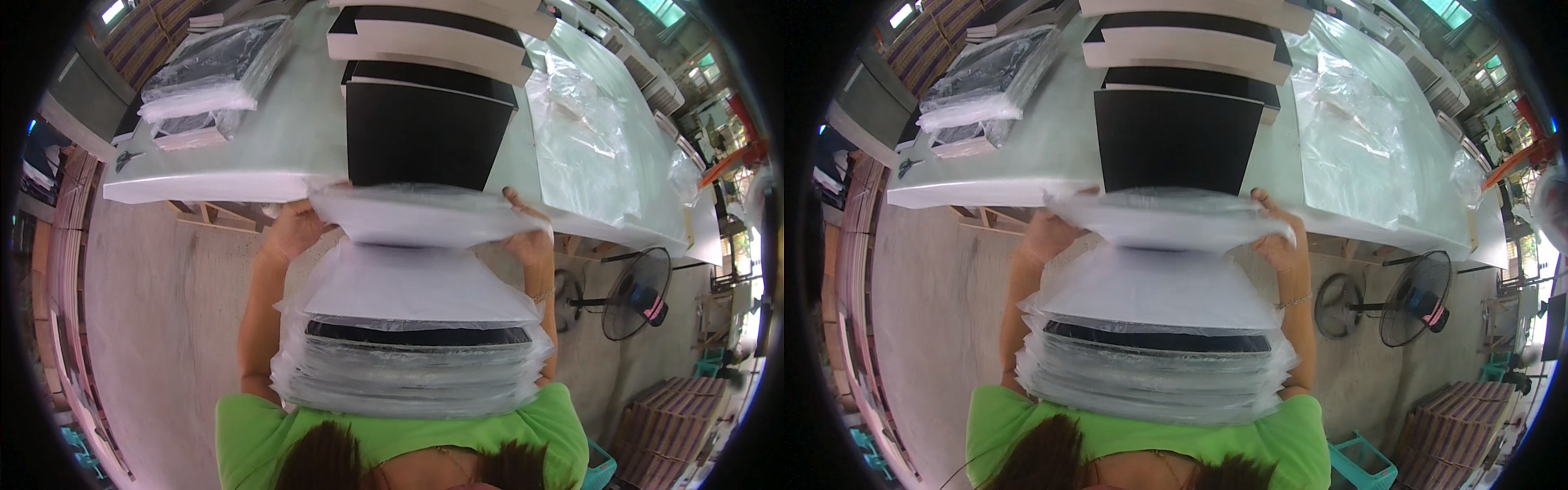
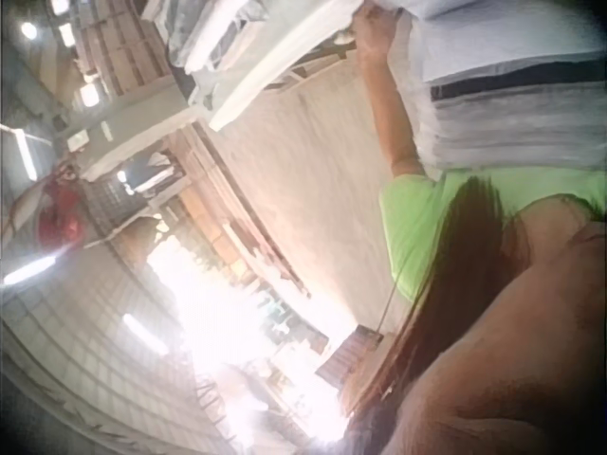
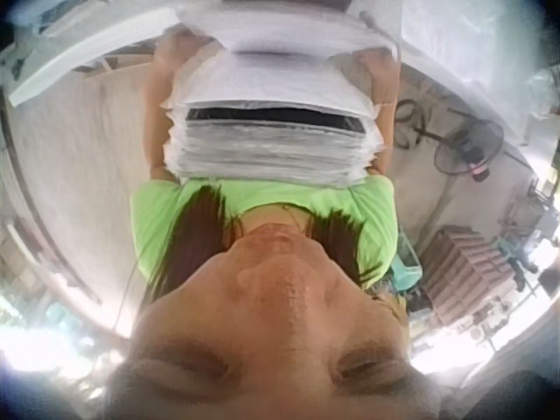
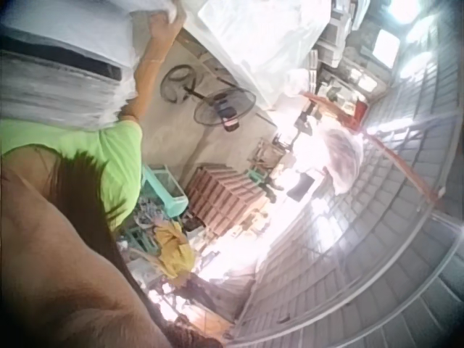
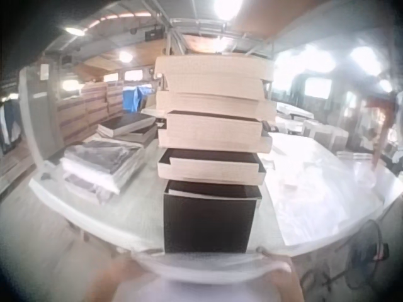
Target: The person wraps individual black panels in plastic bags, stacks them, and then moves a large stack of the wrapped panels into a shipping box.
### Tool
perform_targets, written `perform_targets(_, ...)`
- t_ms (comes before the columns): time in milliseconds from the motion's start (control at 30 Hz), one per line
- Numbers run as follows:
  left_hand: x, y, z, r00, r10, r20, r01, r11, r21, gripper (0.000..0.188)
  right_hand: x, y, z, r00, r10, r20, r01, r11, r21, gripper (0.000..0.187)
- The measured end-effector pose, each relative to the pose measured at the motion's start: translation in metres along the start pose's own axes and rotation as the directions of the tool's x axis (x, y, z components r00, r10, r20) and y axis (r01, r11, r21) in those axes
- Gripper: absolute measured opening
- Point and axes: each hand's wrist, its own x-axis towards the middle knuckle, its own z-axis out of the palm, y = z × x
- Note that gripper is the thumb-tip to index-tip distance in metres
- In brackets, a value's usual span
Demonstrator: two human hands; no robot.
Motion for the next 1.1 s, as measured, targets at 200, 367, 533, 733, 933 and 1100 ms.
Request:
perform_targets(200, 0.011, -0.07, -0.054, 0.958, -0.185, -0.219, 0.28, 0.766, 0.579, 0.036, -0.011, 0.052, -0.074, 0.973, -0.021, -0.229, -0.097, 0.866, -0.491, 0.026)
perform_targets(367, 0.063, -0.164, -0.2, 0.763, 0.477, 0.436, -0.491, -0.011, 0.871, 0.023, 0.028, 0.074, -0.147, 0.969, -0.076, -0.233, -0.141, 0.605, -0.784, 0.027)
perform_targets(533, 0.068, -0.21, -0.215, 0.874, 0.462, -0.148, 0.18, -0.024, 0.983, 0.018, 0.042, 0.104, -0.157, 0.906, -0.329, -0.265, -0.208, 0.198, -0.958, 0.015)
perform_targets(733, 0.065, -0.21, -0.212, 0.864, 0.445, -0.236, 0.198, 0.131, 0.971, 0.018, 0.04, 0.0, -0.067, 0.233, -0.832, 0.504, -0.148, -0.542, -0.827, 0.009)
perform_targets(933, 0.067, -0.194, -0.212, 0.865, 0.408, -0.291, 0.14, 0.36, 0.923, 0.017, 0.072, -0.107, -0.099, 0.359, -0.915, 0.184, -0.441, -0.34, -0.83, 0.019)
perform_targets(1100, 0.066, -0.18, -0.211, 0.869, 0.349, -0.352, 0.065, 0.623, 0.779, 0.017, 0.081, -0.159, -0.16, 0.247, -0.953, 0.175, -0.256, -0.239, -0.937, 0.023)
